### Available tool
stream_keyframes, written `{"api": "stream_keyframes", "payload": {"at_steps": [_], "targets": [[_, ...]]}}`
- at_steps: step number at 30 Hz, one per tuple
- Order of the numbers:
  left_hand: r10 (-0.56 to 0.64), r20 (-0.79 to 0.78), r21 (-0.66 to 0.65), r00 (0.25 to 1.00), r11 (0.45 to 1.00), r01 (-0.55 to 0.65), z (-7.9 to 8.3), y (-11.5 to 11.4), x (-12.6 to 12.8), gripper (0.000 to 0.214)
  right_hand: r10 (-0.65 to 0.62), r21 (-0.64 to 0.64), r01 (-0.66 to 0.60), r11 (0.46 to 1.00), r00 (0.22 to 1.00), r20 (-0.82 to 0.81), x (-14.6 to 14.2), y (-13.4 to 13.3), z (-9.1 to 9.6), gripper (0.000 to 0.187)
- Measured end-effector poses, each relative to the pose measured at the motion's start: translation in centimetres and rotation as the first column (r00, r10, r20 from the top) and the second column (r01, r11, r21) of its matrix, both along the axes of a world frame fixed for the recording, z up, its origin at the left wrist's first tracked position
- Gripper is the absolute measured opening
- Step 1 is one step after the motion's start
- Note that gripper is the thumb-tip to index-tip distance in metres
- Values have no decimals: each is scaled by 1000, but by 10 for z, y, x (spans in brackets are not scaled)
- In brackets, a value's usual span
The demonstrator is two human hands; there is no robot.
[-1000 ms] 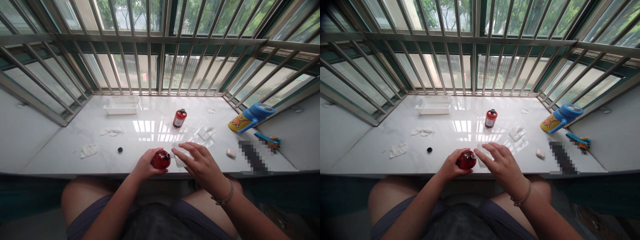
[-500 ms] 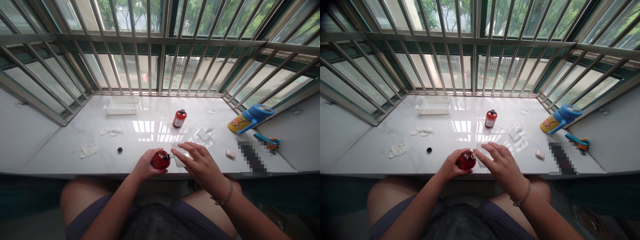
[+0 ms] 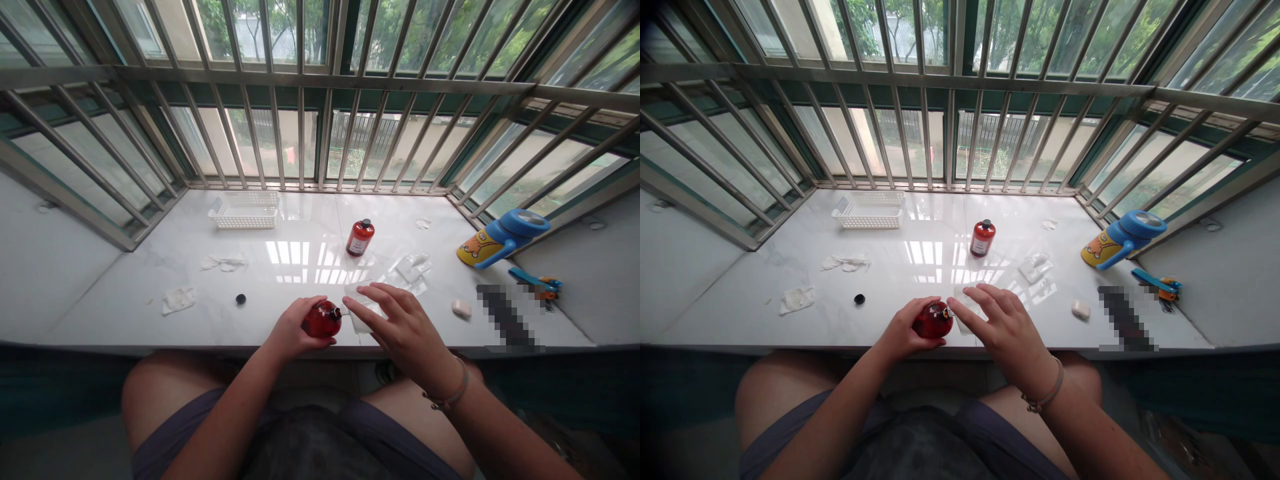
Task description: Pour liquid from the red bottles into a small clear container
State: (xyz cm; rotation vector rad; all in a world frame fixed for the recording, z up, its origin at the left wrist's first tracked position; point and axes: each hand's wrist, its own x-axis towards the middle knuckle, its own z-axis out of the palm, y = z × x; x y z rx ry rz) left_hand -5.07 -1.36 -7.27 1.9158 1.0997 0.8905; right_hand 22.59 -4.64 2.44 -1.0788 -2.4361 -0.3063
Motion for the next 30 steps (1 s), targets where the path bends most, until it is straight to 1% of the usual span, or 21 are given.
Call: {"api": "stream_keyframes", "payload": {"at_steps": [23, 30], "targets": [[-5, 9, 8, 1000, 1000, 5, -2, 1, 0, 90, 40, 13, -40, 999, 998, 43, 1, 3, 8, 60], [-2, 9, 5, 1000, 1000, 2, -1, 1, 0, 90, 24, 19, -25, 1000, 998, 55, 1, 3, 9, 64]]}}
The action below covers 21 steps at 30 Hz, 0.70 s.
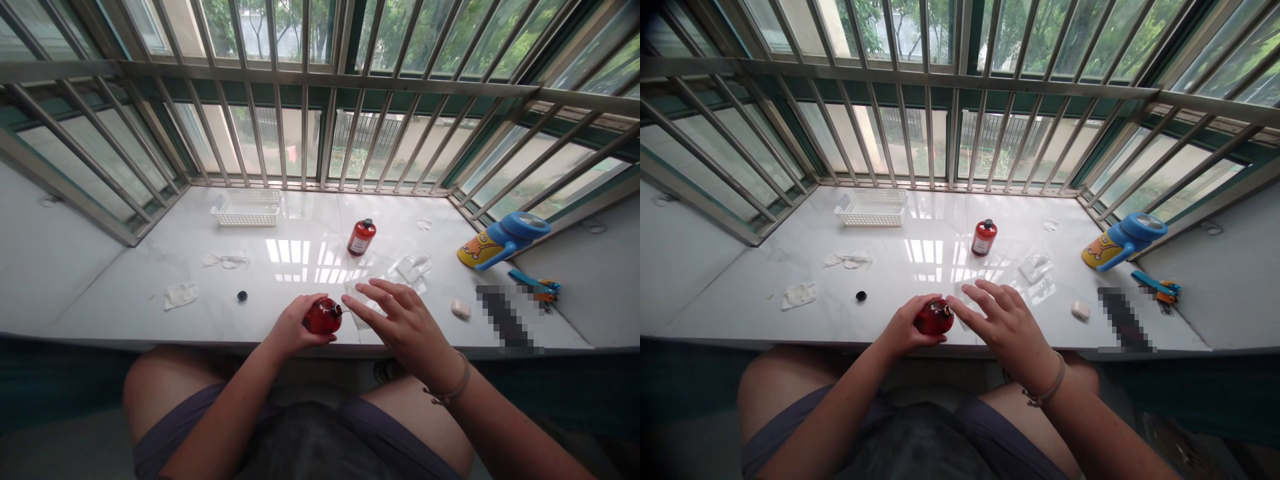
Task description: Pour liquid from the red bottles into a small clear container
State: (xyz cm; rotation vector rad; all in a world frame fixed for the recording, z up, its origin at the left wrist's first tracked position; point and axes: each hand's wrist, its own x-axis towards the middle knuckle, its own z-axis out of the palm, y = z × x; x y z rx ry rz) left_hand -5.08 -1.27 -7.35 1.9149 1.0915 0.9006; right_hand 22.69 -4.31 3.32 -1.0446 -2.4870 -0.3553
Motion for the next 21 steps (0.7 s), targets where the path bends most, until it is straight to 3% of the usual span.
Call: {"api": "stream_keyframes", "payload": {"at_steps": [21], "targets": [[-1, 0, 2, 1000, 1000, 1, 2, 1, 1, 90, 21, 32, -22, 999, 999, 50, -1, 1, 7, 60]]}}
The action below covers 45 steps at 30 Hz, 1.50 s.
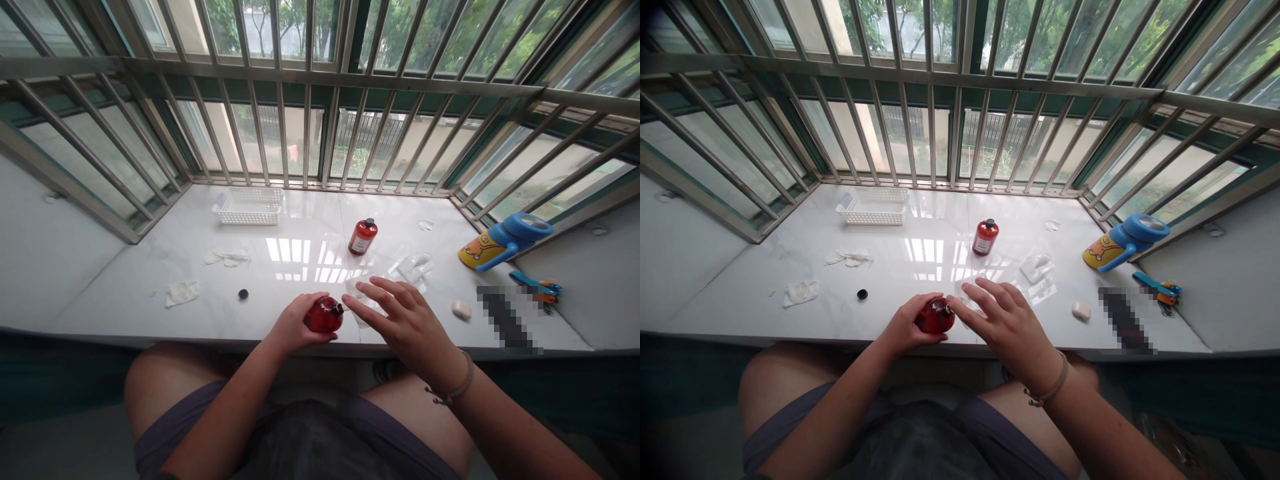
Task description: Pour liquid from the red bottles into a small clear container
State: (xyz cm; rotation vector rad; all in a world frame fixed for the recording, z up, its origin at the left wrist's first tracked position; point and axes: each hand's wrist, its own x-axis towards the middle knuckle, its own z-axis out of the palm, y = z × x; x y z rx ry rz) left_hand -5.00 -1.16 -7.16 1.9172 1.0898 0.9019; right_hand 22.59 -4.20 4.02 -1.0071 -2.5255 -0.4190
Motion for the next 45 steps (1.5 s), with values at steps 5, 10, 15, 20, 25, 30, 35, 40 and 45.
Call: {"api": "stream_keyframes", "payload": {"at_steps": [5, 10, 15, 20, 25, 30, 35, 40, 45], "targets": [[6, 4, -2, 1000, 1000, -6, 0, 0, 0, 90, 1, -1, -1, 1000, 1000, -3, 0, 0, 2, 61], [6, 14, 2, 1000, 1000, -6, -1, 0, 0, 90, 2, -3, -2, 1000, 1000, 12, 0, 1, 2, 60], [12, 22, -8, 1000, 1000, -11, 0, -1, 0, 90, 4, -9, -4, 1000, 1000, 14, 0, 1, 3, 64], [12, 30, -9, 999, 1000, -12, -1, 0, 0, 90, 9, 1, -9, 1000, 1000, 20, -2, 1, 6, 64], [18, 31, 4, 999, 1000, -18, -2, -1, 0, 90, 17, 13, -18, 1000, 999, 35, -3, 2, 9, 59], [19, 33, 1, 999, 1000, -19, -2, -1, 0, 90, 22, 12, -23, 1000, 999, 46, -3, 2, 10, 59], [15, 48, 3, 999, 1000, -15, -3, -1, -1, 90, 22, 8, -22, 1000, 998, 54, -4, 2, 11, 61], [13, 54, 6, 998, 1000, -13, -4, -1, -2, 90, 33, 21, -34, 999, 998, 51, -6, 4, 14, 60], [11, 52, 0, 999, 1000, -11, -4, 0, -2, 91, 40, 41, -43, 998, 997, 69, -7, 5, 17, 58]]}}
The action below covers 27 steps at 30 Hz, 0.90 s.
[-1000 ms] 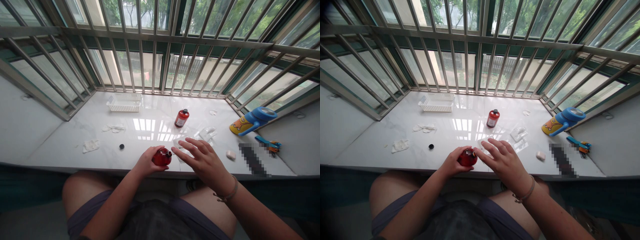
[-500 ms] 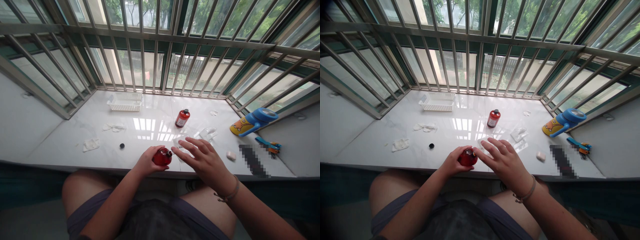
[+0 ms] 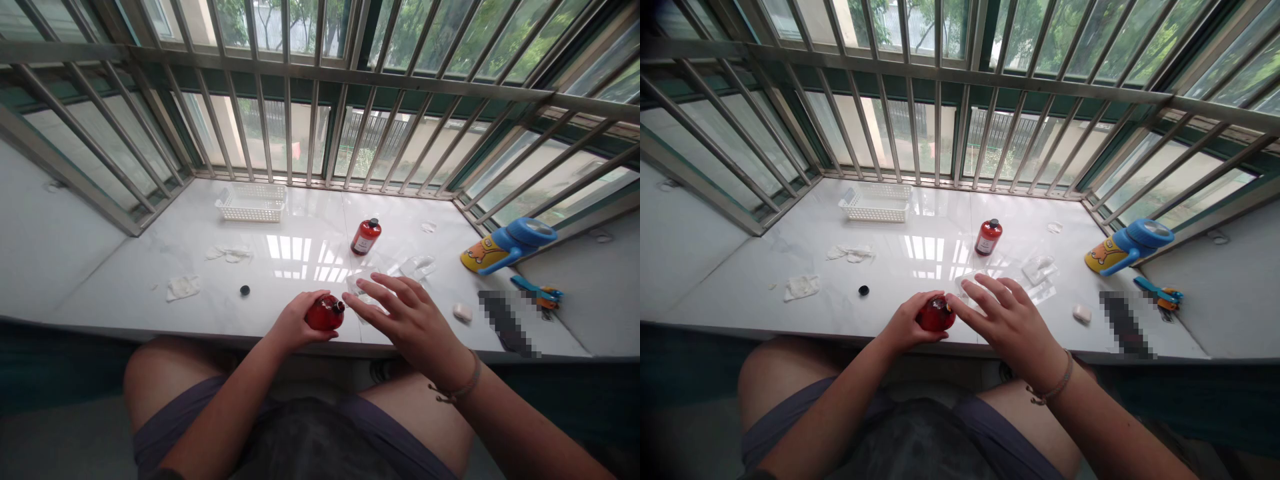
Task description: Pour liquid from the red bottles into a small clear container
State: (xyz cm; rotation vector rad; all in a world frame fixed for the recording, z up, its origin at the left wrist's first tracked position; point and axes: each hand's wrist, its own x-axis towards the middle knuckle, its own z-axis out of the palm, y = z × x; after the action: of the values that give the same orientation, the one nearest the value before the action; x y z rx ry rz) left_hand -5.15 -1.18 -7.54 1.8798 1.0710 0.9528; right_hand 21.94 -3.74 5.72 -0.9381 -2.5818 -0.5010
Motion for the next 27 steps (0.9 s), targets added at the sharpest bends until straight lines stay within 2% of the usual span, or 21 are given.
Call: {"api": "stream_keyframes", "payload": {"at_steps": [27], "targets": [[2, 14, 9, 1000, 1000, -2, -3, 0, -2, 92, 88, 57, -91, 994, 995, 53, 0, 4, 9, 49]]}}
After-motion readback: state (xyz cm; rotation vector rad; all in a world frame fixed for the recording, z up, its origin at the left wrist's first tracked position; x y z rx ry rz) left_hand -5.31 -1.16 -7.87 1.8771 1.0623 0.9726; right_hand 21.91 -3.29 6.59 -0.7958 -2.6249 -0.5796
